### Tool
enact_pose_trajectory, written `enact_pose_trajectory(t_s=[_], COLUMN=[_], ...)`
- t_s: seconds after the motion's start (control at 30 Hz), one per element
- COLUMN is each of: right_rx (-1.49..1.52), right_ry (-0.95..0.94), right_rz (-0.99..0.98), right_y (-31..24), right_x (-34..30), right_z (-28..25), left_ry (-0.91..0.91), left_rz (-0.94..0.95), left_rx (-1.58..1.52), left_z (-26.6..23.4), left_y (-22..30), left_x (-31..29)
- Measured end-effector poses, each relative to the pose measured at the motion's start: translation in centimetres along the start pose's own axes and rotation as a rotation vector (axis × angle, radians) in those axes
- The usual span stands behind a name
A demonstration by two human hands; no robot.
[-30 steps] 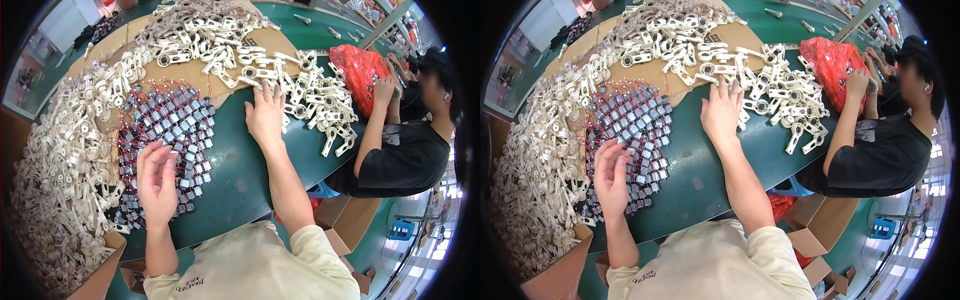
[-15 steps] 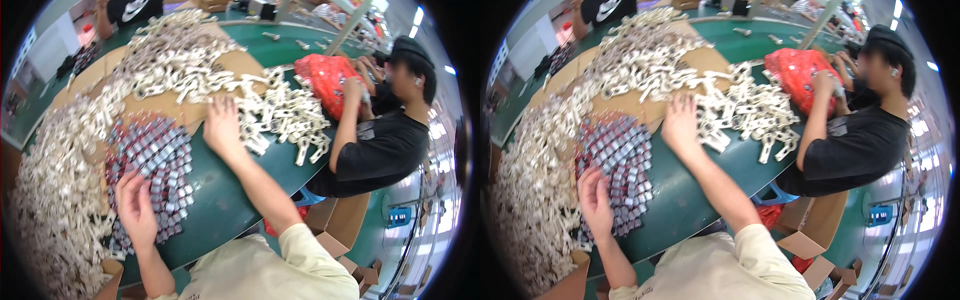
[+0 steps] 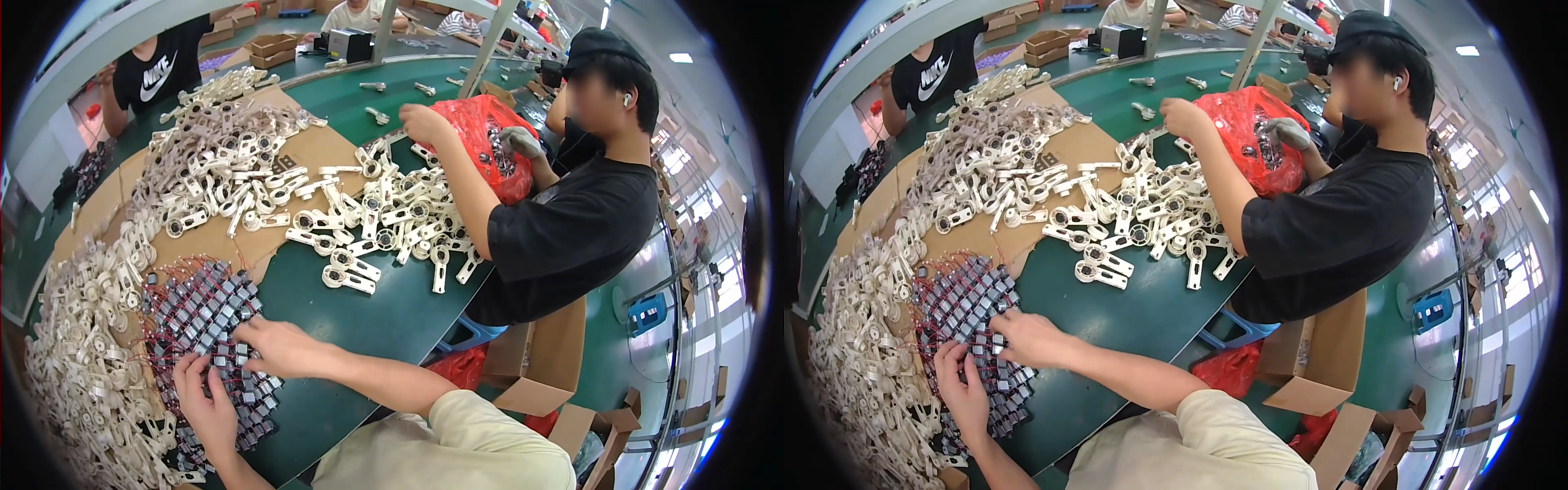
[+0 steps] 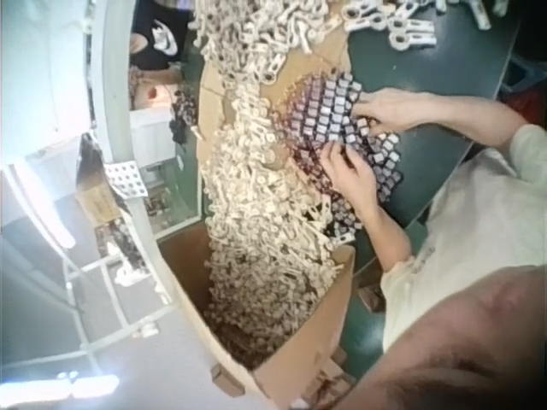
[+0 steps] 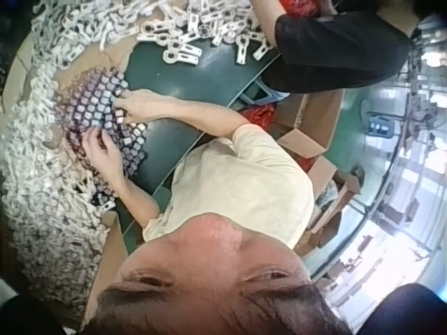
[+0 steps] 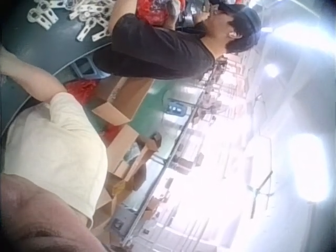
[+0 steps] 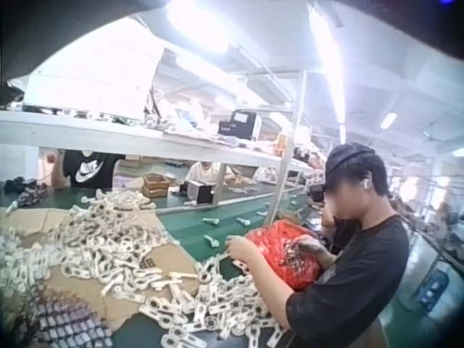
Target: The person assembles small mechanical components by manually fitting bearings into plastic housings.
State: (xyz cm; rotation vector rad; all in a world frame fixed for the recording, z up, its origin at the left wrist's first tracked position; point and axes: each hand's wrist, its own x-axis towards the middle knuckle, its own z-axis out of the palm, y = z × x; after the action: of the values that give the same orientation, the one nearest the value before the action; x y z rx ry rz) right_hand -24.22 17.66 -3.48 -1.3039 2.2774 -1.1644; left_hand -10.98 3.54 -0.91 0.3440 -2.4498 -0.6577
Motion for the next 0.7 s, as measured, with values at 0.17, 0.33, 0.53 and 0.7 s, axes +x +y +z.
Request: enact_pose_trajectory(t_s=[0.17,0.33,0.53,0.7], right_rx=[0.047,0.051,0.401,0.889], right_ry=[-0.11,-0.093,0.023,-0.029], right_rz=[0.019,-0.079,-0.046,0.147], right_y=[-0.7,0.1,-1.5,-1.3], right_x=[0.2,-0.7,-0.3,0.6], right_z=[-0.1,0.8,-1.9,-1.2], left_ry=[0.099,0.118,-0.243,0.018], left_rz=[-0.21,-0.37,-0.569,-0.648], left_rx=[-0.183,0.019,0.409,0.207], left_z=[-1.8,-6.5,-10.7,-8.4], left_y=[-1.0,-7.6,-7.2,-13.3], left_x=[0.1,-1.5,-4.5,-7.9])
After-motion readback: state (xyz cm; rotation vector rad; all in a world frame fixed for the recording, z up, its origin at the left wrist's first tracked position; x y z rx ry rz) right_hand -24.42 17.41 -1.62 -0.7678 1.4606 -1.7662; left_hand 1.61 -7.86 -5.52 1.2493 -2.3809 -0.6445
